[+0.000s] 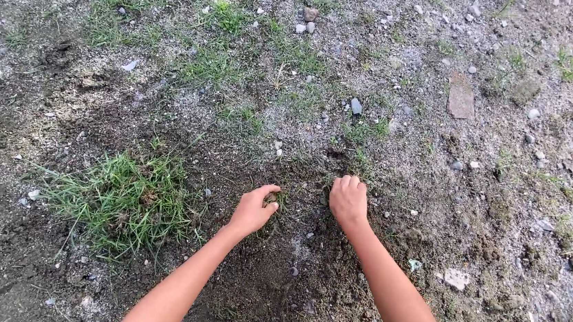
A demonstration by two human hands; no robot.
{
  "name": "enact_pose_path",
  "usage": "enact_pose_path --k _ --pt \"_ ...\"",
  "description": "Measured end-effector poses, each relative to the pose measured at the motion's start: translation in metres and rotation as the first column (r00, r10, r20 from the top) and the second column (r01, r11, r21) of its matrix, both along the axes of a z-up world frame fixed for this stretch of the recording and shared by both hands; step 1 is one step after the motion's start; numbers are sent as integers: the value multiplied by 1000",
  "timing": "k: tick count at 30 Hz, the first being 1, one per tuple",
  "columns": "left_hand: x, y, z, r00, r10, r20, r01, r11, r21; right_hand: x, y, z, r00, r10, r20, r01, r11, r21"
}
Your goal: Weeding a patch of ground by hand
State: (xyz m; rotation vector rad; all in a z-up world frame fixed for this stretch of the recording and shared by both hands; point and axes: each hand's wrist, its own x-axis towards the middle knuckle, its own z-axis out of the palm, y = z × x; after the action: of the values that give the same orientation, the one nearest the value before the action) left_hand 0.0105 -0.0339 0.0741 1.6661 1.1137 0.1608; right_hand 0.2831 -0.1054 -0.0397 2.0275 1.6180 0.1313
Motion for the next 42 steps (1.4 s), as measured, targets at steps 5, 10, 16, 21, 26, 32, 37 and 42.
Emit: enact_pose_path --k 5,10,16,21,26,32,37,42 --pt "-2 3 -18 1000 -5 -27 5 1000 -11 5 0 -9 988 -27 -151 44 993 109" --pt "-5 3 -15 1000 -6 -28 6 1000 -1 23 -11 -26 897 -88 -433 162 977 137" --pt "1 12 -34 1000 11 20 -12 999 34 33 -20 38 467 -119 -876 514 843 159" --pt "18 11 -18 995 77 67 -81 995 51 40 -17 46 674 -32 -738 274 938 210" --pt "21 10 -47 987 9 158 -36 984 174 -12 -2 88 615 -76 -785 100 995 -18" --pt "24 4 -39 980 -91 176 40 961 274 13 5 83 968 -15 -250 4 999 -47" --pt "25 3 -51 976 -115 184 58 957 286 54 8 -13 978 147 147 -181 950 254" --pt "25 6 -51 981 -108 161 65 966 251 51 19 -8 949 -235 -212 255 964 73"
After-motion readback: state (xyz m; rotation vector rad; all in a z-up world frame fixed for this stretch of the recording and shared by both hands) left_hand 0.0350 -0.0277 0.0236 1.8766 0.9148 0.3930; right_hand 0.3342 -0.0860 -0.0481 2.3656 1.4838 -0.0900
